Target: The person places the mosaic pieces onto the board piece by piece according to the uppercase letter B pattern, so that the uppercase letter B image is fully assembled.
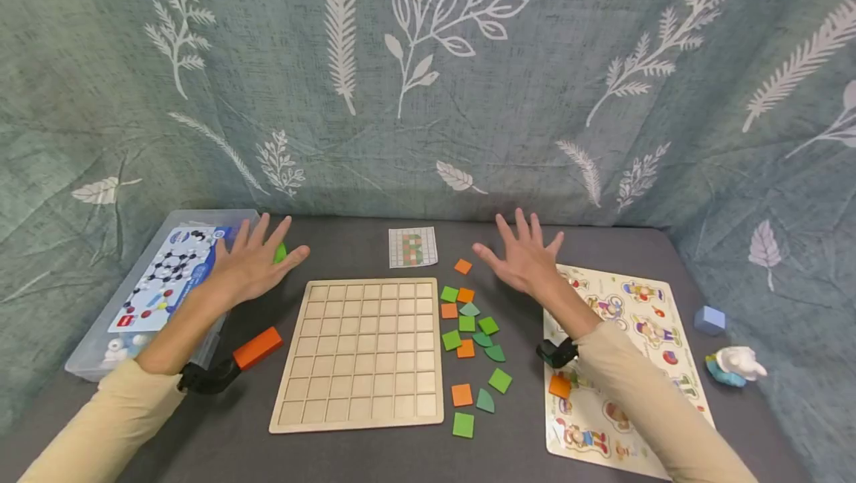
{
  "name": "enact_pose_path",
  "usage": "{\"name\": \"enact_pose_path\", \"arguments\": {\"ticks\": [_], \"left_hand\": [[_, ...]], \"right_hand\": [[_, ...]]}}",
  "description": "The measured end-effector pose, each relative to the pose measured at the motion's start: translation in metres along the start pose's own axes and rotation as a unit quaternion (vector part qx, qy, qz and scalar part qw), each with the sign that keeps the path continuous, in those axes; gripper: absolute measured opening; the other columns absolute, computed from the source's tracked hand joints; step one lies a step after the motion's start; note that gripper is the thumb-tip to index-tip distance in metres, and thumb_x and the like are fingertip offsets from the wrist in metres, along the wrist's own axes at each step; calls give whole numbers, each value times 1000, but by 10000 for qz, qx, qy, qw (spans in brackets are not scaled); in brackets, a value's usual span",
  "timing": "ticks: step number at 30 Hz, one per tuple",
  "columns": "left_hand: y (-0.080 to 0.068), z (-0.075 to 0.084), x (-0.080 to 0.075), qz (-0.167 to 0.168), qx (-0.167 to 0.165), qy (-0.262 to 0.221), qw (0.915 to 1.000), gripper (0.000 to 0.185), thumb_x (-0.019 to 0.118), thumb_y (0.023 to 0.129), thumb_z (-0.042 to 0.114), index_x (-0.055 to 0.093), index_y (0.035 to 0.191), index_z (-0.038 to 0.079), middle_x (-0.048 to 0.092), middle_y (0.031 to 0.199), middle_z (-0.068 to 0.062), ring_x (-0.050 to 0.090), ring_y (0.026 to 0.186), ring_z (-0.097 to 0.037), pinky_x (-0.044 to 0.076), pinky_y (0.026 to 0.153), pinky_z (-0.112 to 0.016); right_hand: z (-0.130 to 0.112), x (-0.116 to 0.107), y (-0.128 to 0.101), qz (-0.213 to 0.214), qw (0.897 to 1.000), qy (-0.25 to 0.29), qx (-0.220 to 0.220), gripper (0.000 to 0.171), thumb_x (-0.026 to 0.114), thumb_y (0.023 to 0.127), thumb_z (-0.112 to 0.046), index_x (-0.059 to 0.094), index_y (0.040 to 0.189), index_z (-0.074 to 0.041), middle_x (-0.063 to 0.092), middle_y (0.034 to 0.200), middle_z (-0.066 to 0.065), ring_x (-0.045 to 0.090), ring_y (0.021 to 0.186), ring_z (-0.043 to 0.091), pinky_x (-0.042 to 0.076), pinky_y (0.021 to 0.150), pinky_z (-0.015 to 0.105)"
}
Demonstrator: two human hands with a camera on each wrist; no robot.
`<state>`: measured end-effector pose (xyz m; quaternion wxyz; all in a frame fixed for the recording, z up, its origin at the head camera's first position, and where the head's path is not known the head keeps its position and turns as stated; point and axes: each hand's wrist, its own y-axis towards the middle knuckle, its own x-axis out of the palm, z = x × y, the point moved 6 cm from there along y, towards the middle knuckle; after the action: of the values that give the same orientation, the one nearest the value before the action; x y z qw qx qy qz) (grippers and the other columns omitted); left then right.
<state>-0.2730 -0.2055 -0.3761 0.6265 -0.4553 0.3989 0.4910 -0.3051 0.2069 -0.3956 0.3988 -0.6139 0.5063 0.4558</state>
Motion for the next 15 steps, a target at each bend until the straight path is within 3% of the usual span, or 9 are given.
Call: {"name": "enact_pose_path", "arguments": {"ticks": [3,5,10,15], "left_hand": [[1,2,2,-7,319,-137,9994,91,23,92,77,2,158,18,-6,162,-24,-7,146,-51,-3,109,-73],[1,4,6,-11,704,-242,9972,86,27,95,71,6,158,17,0,162,-24,-2,146,-51,1,111,-72],[-4,10,19,-352,1694,-933,9805,71,39,101,54,19,157,15,10,161,-24,5,147,-51,10,109,-72],[-5,7,21,-401,2165,-1278,9670,62,47,101,43,33,152,11,22,159,-23,17,145,-49,19,108,-71]], "right_hand": [[-4,3,-3,51,9998,132,-152,85,33,93,-72,20,156,-17,8,162,21,4,148,47,2,105,79],[-9,6,-6,136,9990,243,-354,81,38,94,-68,24,155,-16,13,162,21,8,148,46,4,106,78],[-25,15,-17,319,9933,527,-979,71,50,96,-54,35,151,-13,25,158,21,21,146,44,12,109,75],[-39,20,-27,341,9835,984,-1477,66,58,95,-45,42,147,-8,35,153,22,34,140,44,21,109,70]]}}
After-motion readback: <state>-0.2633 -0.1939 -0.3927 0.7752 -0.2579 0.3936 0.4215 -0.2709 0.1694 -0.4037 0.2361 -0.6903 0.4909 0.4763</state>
